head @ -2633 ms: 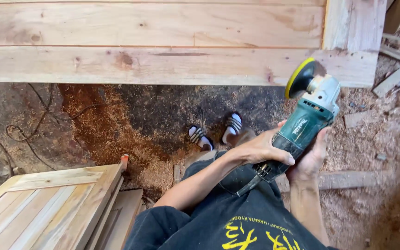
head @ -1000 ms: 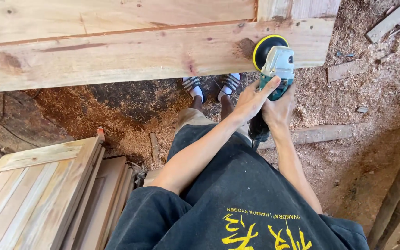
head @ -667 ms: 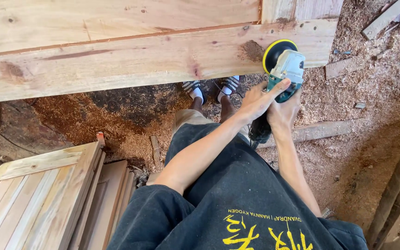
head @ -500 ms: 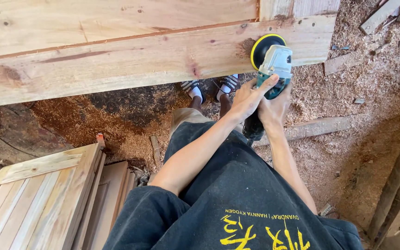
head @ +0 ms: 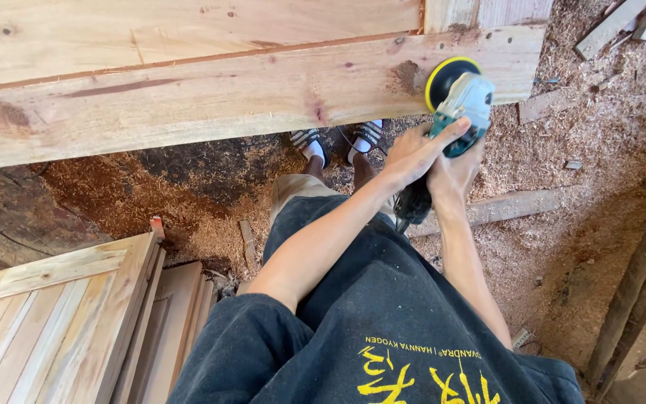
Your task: Sanding the surface of a wooden door using a power sander.
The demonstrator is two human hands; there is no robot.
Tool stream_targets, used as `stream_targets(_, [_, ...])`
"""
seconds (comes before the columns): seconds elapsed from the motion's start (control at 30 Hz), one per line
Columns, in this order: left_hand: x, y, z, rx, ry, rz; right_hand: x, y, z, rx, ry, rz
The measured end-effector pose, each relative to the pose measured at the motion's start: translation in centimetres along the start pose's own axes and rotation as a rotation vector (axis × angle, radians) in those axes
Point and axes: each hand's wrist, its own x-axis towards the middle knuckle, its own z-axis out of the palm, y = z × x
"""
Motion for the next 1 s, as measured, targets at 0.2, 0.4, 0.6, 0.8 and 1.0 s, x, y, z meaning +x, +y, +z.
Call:
stream_targets(0.2, [0.7,2.6,1.0,0.051,-0.030,0.013,2.4,1.6,-0.7,0.058,0.039,-0.058])
stream_targets(0.4, [-0.3,-1.1,-1.1,0.062,0.031,-0.075,-1.0,-1.2,0.5,0.015,-0.037,0.076])
stream_targets(0.6, [0.9,2.5,-0.3,0.051,-0.034,-0.047,1.7,0.1,0.0,0.037,0.036,-0.005])
stream_targets(0.8, [-0.8,-0.3,-3.9,-0.036,0.002,-0.098,-0.7,-1.8,1.9,-0.076,-0.070,0.099])
stream_targets(1.0, [-1.1,1.7,-2.9,-0.101,-0.083,-0.066,-0.4,-2.2,1.9,-0.095,-0.020,0.053])
